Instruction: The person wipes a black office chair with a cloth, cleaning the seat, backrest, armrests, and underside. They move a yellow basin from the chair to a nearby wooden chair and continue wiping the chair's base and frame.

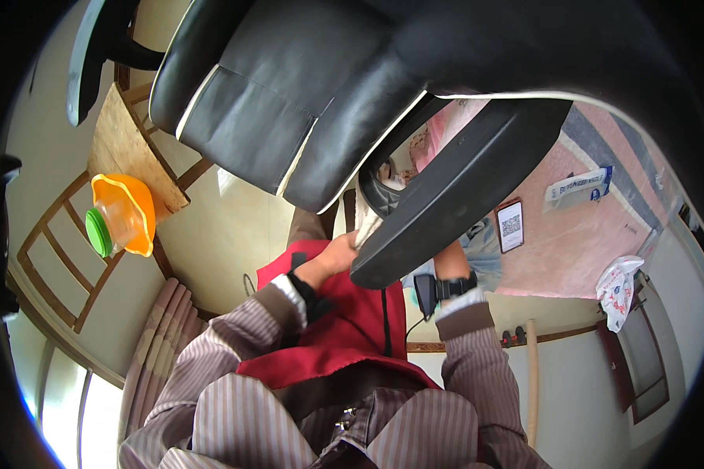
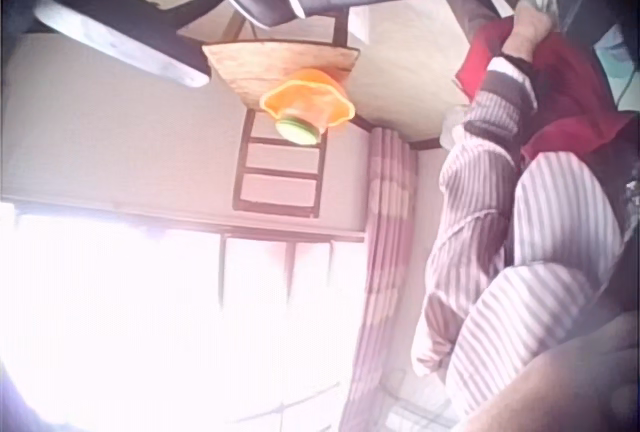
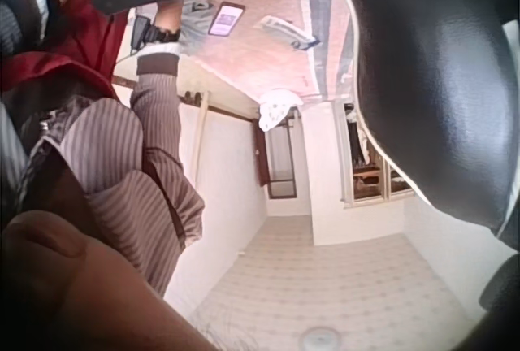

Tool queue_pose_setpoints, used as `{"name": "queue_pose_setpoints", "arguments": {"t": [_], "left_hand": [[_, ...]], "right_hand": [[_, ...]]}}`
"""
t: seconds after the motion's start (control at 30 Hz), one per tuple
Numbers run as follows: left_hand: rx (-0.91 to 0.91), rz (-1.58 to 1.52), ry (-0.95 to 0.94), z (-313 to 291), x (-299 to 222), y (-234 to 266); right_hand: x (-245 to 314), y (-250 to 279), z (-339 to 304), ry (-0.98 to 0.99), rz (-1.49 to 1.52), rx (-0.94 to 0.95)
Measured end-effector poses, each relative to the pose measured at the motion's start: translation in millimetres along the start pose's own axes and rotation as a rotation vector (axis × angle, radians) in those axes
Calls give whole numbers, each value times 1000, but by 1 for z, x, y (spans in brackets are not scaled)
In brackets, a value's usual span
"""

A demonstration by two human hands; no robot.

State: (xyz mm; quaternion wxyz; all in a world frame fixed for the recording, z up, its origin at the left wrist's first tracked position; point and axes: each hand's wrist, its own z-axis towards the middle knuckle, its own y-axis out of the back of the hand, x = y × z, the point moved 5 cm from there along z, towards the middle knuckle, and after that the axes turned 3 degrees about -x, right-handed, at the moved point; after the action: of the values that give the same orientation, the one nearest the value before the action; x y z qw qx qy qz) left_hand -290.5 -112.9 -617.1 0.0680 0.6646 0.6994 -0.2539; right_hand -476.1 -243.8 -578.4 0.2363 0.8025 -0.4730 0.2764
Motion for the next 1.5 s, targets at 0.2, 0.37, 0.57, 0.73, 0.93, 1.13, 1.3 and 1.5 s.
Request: {"name": "queue_pose_setpoints", "arguments": {"t": [0.2, 0.37, 0.57, 0.73, 0.93, 1.13, 1.3, 1.5], "left_hand": [[-161, -104, -103, -110, -66, 78], [-514, -93, -545, -151, -138, 119], [-193, 629, -594, -42, -138, 74], [-275, 939, -402, 22, -108, 46], [-247, 661, -405, 19, -145, 50], [-100, 195, -446, -20, -163, 37], [-175, 419, -590, -3, -141, 41], [-166, 806, -319, 32, -109, 52]], "right_hand": [[-36, 21, -38, -889, 386, -44], [58, 56, -38, -22, -504, -381], [218, 10, -56, 1017, -313, -583], [240, -49, -22, 1101, -952, -435], [243, -46, -11, 1063, -936, -512], [248, -42, -5, 1079, -972, -529], [245, -40, -5, 1072, -945, -516], [237, -43, -9, 1056, -962, -528]]}}
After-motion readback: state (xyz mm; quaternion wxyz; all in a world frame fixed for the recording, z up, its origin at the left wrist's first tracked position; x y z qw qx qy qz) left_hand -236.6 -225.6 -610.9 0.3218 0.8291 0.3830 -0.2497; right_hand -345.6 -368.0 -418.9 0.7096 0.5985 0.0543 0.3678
